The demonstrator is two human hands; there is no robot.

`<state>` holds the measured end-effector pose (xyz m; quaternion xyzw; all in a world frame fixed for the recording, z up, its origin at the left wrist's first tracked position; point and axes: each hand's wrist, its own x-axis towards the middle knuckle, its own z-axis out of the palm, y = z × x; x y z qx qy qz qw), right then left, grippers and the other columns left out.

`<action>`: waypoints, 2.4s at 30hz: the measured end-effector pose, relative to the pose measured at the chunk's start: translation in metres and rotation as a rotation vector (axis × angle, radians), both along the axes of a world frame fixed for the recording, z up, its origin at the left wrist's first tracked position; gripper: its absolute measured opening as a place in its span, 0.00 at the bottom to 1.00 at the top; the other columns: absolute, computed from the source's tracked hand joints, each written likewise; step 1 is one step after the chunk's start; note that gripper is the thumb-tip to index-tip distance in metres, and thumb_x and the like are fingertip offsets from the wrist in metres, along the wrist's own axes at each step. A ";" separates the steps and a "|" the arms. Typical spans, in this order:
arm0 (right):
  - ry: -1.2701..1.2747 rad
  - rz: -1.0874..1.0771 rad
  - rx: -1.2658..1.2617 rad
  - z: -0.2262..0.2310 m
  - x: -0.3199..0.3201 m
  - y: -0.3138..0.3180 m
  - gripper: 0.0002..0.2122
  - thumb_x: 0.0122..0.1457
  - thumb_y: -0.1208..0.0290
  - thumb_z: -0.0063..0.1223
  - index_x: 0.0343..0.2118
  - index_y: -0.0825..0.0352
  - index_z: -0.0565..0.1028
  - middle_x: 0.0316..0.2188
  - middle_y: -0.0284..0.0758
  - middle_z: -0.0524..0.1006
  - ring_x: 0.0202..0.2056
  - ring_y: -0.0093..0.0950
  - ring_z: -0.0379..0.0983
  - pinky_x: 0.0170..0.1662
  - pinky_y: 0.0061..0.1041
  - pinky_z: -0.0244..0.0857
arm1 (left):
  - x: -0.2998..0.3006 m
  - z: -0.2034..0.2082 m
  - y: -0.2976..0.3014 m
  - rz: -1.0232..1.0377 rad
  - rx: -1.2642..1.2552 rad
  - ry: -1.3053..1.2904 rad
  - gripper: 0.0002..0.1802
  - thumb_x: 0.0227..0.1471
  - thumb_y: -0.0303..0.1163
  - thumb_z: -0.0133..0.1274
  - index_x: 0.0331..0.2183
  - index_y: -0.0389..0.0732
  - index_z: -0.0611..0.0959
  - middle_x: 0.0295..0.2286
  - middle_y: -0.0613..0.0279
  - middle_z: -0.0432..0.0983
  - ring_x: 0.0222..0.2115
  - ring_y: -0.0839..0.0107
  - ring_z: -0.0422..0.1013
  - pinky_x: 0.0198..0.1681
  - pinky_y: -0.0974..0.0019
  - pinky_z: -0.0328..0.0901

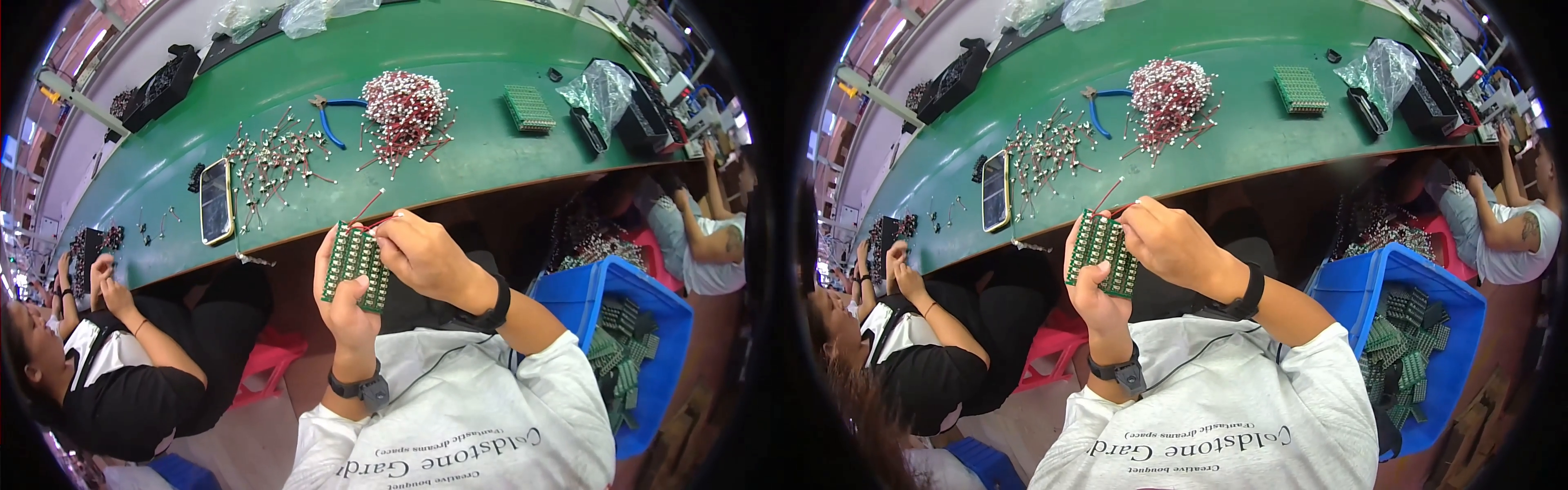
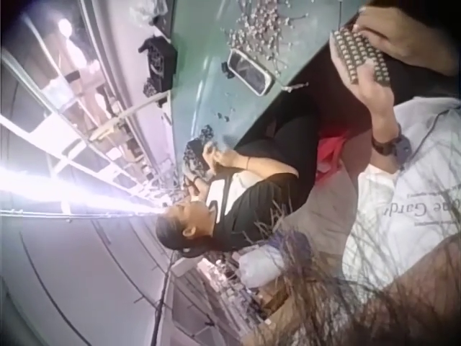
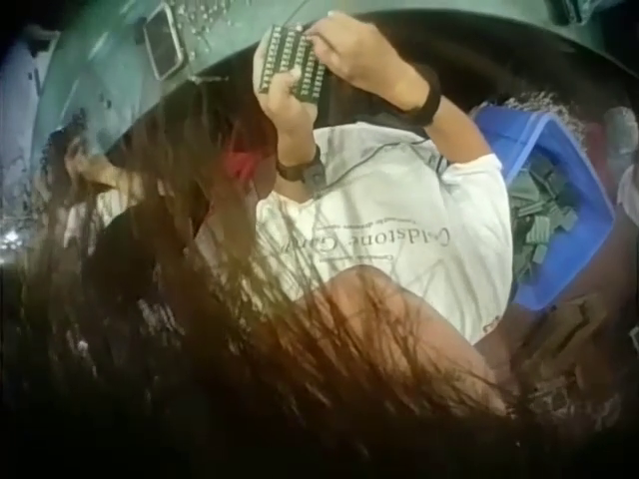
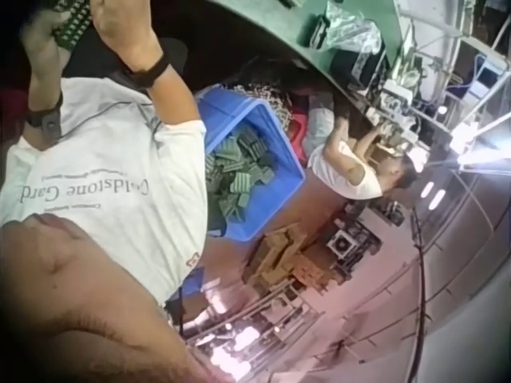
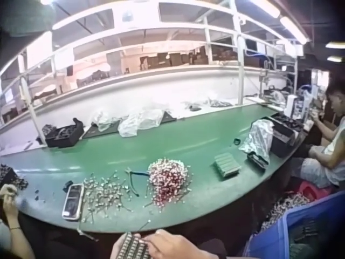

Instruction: Manually inserting electronic components into a printed circuit board on an assembly line.

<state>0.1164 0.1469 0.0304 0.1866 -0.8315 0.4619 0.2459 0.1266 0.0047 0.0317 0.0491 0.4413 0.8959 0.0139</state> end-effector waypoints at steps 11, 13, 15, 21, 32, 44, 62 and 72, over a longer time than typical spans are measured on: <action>0.042 0.006 0.199 0.007 0.000 0.011 0.06 0.51 0.81 0.57 0.33 0.71 0.74 0.27 0.41 0.74 0.25 0.39 0.73 0.27 0.34 0.69 | 0.005 -0.003 0.008 0.047 -0.311 0.120 0.39 0.38 0.20 0.45 0.58 0.26 0.66 0.50 0.49 0.71 0.49 0.67 0.70 0.54 0.67 0.65; 0.027 0.008 0.201 0.004 -0.002 0.013 0.07 0.51 0.81 0.57 0.34 0.71 0.74 0.28 0.41 0.74 0.25 0.39 0.73 0.27 0.34 0.69 | 0.005 -0.003 0.011 0.046 -0.340 0.116 0.39 0.39 0.20 0.45 0.58 0.27 0.66 0.50 0.50 0.71 0.48 0.69 0.70 0.53 0.69 0.65; 0.031 -0.040 0.142 -0.004 -0.005 0.014 0.07 0.52 0.80 0.58 0.34 0.72 0.75 0.28 0.40 0.75 0.24 0.36 0.73 0.26 0.31 0.69 | 0.002 -0.007 0.013 0.054 -0.243 0.112 0.39 0.38 0.20 0.45 0.58 0.27 0.66 0.50 0.49 0.71 0.48 0.68 0.70 0.53 0.68 0.65; -0.374 0.081 -0.304 0.010 -0.010 0.014 0.05 0.55 0.79 0.59 0.32 0.75 0.77 0.27 0.35 0.76 0.24 0.19 0.72 0.27 0.19 0.66 | -0.003 -0.006 0.009 0.050 -0.149 0.057 0.41 0.36 0.20 0.44 0.58 0.26 0.65 0.51 0.45 0.69 0.51 0.63 0.69 0.56 0.62 0.64; 0.032 0.036 -0.057 -0.011 -0.030 0.006 0.05 0.50 0.83 0.59 0.31 0.73 0.76 0.23 0.39 0.74 0.21 0.31 0.71 0.24 0.26 0.65 | -0.020 -0.013 0.005 0.069 -0.133 -0.056 0.41 0.36 0.25 0.44 0.57 0.25 0.63 0.52 0.40 0.68 0.51 0.54 0.70 0.57 0.57 0.65; -0.023 -0.037 0.015 -0.017 -0.042 0.023 0.06 0.49 0.84 0.58 0.31 0.72 0.77 0.22 0.39 0.74 0.23 0.35 0.71 0.26 0.30 0.67 | -0.035 -0.017 0.023 0.027 -0.265 0.029 0.40 0.37 0.20 0.44 0.58 0.25 0.65 0.50 0.47 0.70 0.50 0.65 0.69 0.55 0.65 0.64; -0.054 -0.065 0.268 -0.010 -0.037 0.032 0.10 0.49 0.82 0.59 0.36 0.71 0.76 0.30 0.37 0.75 0.28 0.34 0.73 0.31 0.30 0.70 | -0.038 -0.030 0.028 0.077 -0.565 0.268 0.41 0.33 0.22 0.45 0.56 0.24 0.66 0.51 0.41 0.68 0.51 0.57 0.69 0.57 0.59 0.63; -0.052 -0.108 0.254 -0.032 -0.043 0.031 0.05 0.49 0.82 0.59 0.28 0.70 0.74 0.26 0.35 0.73 0.27 0.33 0.72 0.29 0.31 0.68 | -0.036 -0.037 0.036 0.049 -0.429 0.089 0.42 0.33 0.21 0.46 0.57 0.24 0.66 0.48 0.45 0.67 0.51 0.58 0.68 0.57 0.59 0.63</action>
